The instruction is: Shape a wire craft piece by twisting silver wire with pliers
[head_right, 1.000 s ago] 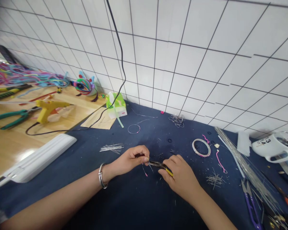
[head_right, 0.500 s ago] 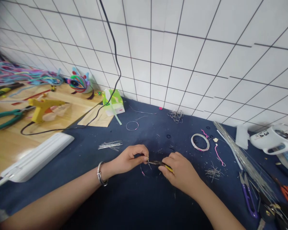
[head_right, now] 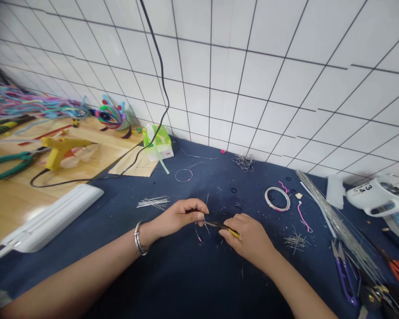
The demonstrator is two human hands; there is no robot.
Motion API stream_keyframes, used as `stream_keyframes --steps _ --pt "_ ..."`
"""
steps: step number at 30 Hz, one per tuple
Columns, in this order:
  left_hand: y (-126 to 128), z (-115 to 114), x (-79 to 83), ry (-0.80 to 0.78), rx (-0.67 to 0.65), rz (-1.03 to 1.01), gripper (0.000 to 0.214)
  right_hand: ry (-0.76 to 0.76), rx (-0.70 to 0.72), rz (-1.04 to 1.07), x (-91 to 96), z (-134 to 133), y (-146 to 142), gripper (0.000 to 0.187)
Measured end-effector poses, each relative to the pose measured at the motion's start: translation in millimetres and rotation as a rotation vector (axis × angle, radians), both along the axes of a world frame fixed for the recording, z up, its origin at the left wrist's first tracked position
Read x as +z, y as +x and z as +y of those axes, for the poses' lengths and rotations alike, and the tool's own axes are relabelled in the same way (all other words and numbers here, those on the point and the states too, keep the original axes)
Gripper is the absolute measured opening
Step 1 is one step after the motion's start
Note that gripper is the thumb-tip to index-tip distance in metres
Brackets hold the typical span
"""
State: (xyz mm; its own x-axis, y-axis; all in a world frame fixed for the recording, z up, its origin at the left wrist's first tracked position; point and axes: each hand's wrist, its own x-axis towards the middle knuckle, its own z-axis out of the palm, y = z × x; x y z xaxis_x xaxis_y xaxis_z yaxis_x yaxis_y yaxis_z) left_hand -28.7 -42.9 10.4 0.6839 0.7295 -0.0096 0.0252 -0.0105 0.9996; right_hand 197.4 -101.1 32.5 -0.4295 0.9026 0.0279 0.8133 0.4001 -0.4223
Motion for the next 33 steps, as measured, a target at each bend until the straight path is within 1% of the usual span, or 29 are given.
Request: stream_keyframes --steps 7,16,21,27,33 --pt "-2.2 1.7 -1.1 -0.151 -0.037 -0.081 0.018 -0.060 0.041 0.080 -1.1 2.2 -0.1 0.019" --pt "-2.4 4.2 -2.6 -0.194 -0.108 -0.070 0.021 -0.170 0.060 0.150 -4.0 5.2 1.2 0.020" --pt "-2.8 3.0 -3.1 -0.228 -0.120 -0.059 0.021 -0.163 0.065 0.152 -6.2 6.7 1.3 0.020" --pt "-1.1 1.5 -2.8 -0.210 -0.079 -0.113 0.018 -0.145 0.069 0.137 -6.2 4.4 -0.3 0.017" --pt "-0.5 0.8 -1.9 -0.213 -0.078 -0.132 0.018 -0.107 0.091 0.133 -7.2 3.9 -1.7 0.019"
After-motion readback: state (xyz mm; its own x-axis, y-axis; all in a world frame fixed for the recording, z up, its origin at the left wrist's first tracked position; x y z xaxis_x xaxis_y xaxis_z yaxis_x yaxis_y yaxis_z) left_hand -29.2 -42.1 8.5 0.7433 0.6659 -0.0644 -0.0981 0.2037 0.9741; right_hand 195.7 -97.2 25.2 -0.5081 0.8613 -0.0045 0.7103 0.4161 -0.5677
